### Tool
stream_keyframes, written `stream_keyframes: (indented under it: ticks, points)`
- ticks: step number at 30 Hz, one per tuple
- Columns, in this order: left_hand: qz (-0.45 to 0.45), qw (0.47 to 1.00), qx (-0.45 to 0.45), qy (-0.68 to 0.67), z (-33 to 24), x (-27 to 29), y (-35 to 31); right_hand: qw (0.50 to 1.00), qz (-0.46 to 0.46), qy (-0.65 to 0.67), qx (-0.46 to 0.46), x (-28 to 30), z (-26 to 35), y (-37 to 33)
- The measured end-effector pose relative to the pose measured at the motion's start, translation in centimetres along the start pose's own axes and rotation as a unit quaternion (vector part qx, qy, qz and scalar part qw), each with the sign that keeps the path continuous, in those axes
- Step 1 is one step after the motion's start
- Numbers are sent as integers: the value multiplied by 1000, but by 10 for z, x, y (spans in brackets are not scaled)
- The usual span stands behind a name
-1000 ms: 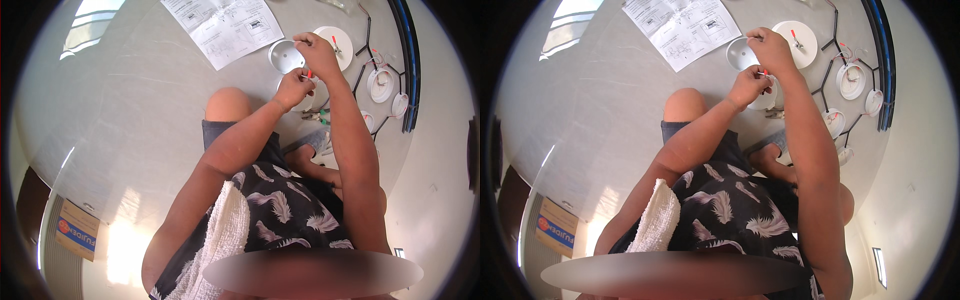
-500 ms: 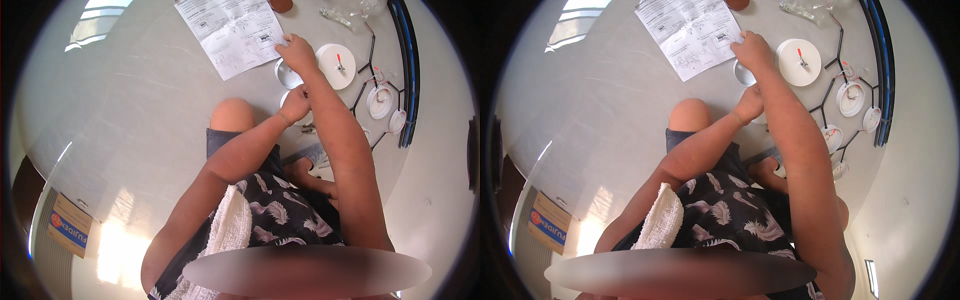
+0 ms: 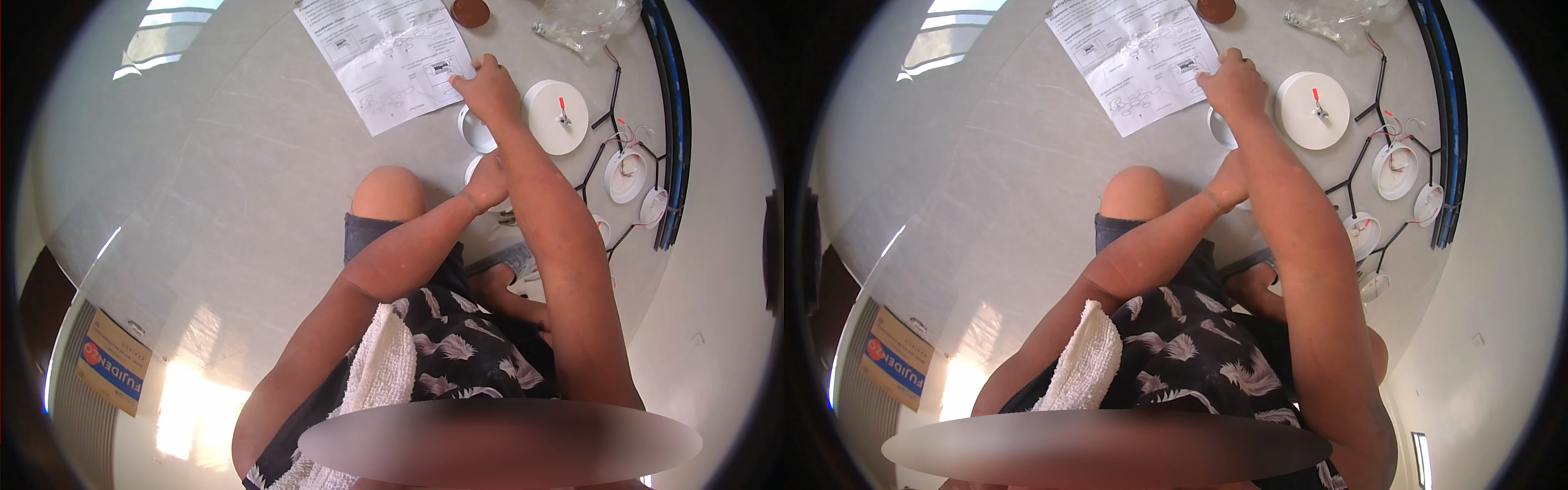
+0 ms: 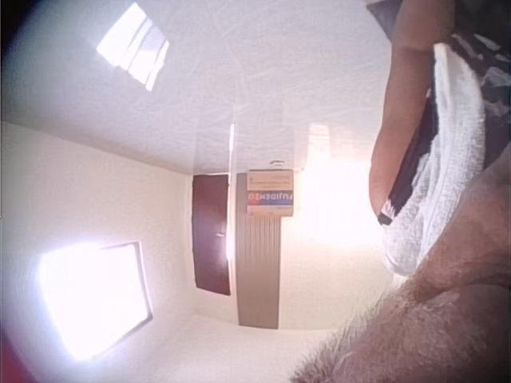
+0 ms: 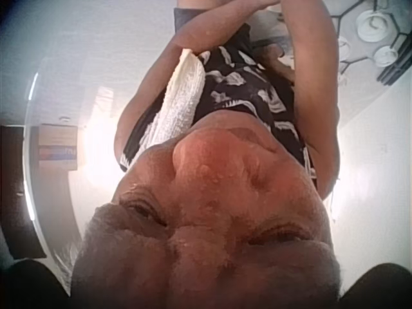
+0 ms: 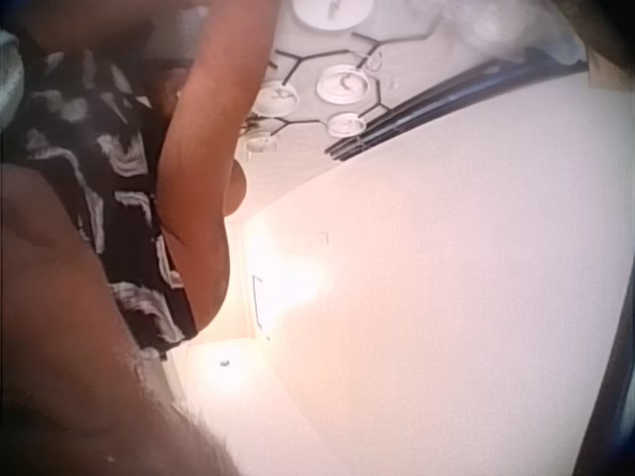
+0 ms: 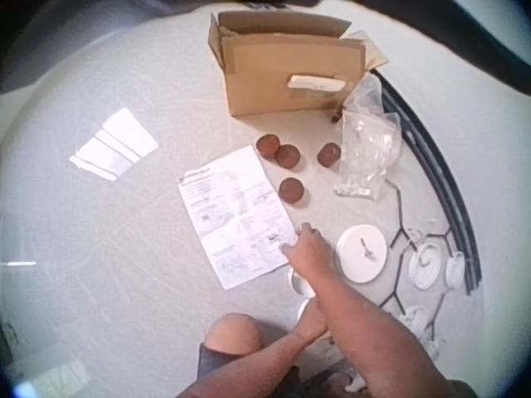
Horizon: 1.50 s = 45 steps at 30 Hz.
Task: The person is assembling a circular LED light fixture by connecting wiring and mounting the internal panels to the base plate.
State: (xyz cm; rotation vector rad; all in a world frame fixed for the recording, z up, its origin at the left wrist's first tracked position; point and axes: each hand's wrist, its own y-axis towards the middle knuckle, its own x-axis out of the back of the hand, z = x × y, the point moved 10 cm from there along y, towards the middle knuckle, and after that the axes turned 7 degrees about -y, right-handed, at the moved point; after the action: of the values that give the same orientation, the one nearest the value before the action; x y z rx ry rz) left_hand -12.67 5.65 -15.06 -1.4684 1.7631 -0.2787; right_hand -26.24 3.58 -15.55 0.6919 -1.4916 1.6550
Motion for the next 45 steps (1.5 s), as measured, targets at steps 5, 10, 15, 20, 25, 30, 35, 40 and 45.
stream_keyframes:
  ticks: [5,10,15,20,25,30,35,40,45]
  points:
    - [-6,1000,-16,-4,2,0,1,1000,3,20,7,-3,0,1]
    - [3,997,-49,52,-7,0,-1,1000,-9,-7,-4,0,6,-5]
    - [-2,991,-135,-5,-11,-1,2,998,-28,-62,-17,-3,11,-5]
    - [-3,994,-106,-6,-7,-1,3,998,-26,-52,-30,-3,8,-4]
    - [7,994,-111,0,-5,-1,2,998,-33,-47,-26,-5,10,-4]
    - [4,992,-126,-27,-5,-1,1,998,-41,-37,-29,-3,11,-4]
    - [-10,996,-91,14,-19,2,-6,998,-51,-33,-28,-7,6,-1]
    - [-4,998,-61,27,-21,-4,-6,996,-19,81,-18,-1,-4,6]
    - [27,996,-79,25,-3,-5,3,877,-327,131,327,99,74,-85]
